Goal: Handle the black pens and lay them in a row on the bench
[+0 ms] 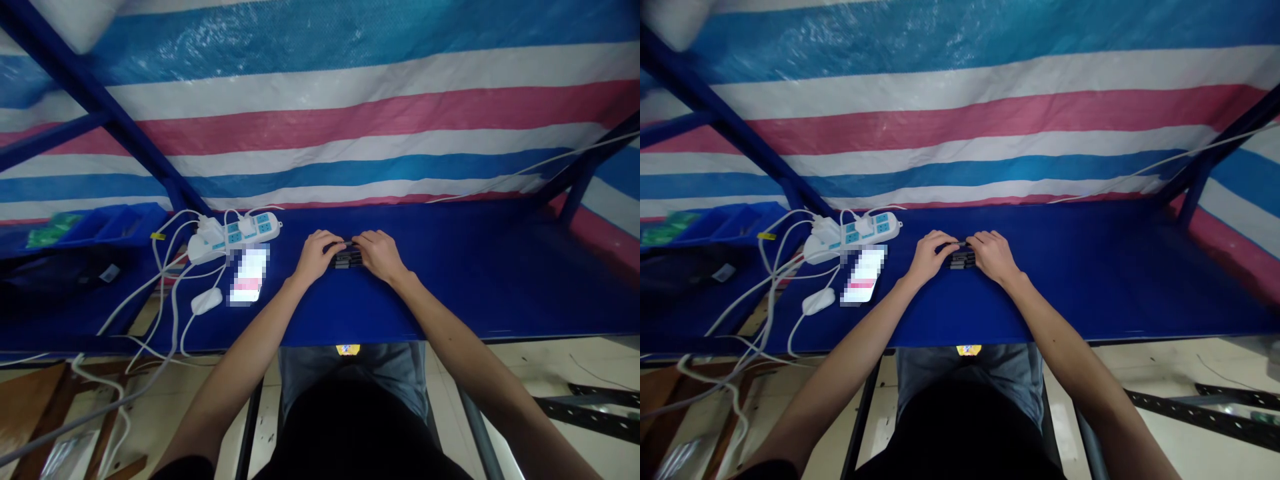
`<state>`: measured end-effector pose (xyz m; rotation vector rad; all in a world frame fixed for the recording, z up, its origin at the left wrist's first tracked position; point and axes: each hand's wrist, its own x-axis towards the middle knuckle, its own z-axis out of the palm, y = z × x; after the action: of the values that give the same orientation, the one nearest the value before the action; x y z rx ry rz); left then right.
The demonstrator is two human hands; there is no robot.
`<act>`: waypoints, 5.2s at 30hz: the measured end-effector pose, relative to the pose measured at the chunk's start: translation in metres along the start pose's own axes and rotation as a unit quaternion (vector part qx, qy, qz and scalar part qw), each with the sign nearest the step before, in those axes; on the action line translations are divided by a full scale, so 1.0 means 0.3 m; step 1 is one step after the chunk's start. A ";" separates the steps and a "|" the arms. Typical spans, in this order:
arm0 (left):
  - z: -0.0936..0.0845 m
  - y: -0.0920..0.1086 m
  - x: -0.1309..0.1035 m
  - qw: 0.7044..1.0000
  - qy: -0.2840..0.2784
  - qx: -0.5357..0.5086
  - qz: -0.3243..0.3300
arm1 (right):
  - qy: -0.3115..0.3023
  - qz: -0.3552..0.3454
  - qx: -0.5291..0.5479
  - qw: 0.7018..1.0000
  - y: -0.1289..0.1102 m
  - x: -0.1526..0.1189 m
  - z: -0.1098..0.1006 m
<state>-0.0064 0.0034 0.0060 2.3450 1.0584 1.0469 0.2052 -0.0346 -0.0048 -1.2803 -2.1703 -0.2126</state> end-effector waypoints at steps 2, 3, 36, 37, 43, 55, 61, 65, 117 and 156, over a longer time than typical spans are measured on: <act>0.001 0.002 0.000 1.000 0.001 -0.008 -0.004 | -0.008 -0.002 -0.011 1.000 0.004 -0.001 -0.002; 0.001 0.003 0.001 1.000 0.002 -0.009 -0.007 | -0.009 -0.002 -0.005 1.000 0.006 -0.001 -0.004; -0.001 0.003 0.006 0.998 0.047 0.014 -0.024 | 0.015 0.041 0.036 0.998 0.004 0.006 -0.032; 0.002 -0.001 0.005 0.999 0.047 0.015 -0.023 | 0.015 0.046 0.041 0.998 0.002 0.007 -0.035; 0.004 -0.016 0.007 0.998 0.064 0.014 -0.001 | 0.005 0.045 0.040 0.998 0.019 0.000 -0.022; 0.005 -0.012 0.002 0.999 0.017 0.033 -0.018 | 0.022 0.045 0.062 0.997 0.004 0.003 -0.037; -0.001 -0.007 0.003 0.999 0.028 0.044 0.010 | 0.008 0.062 0.073 0.995 0.008 -0.003 -0.027; -0.006 0.001 0.003 0.998 0.057 0.022 0.012 | 0.045 0.075 0.091 0.992 0.021 0.002 -0.030; 0.008 -0.026 -0.003 0.998 -0.021 0.050 -0.019 | -0.044 0.118 0.212 0.969 0.131 -0.011 -0.050; -0.022 0.027 -0.001 0.999 0.027 -0.009 0.037 | -0.112 0.037 0.232 0.965 0.073 0.007 -0.134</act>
<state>-0.0076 -0.0019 0.0148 2.3700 0.9841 1.1489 0.2396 -0.0386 0.0254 -1.1476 -2.1734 0.4691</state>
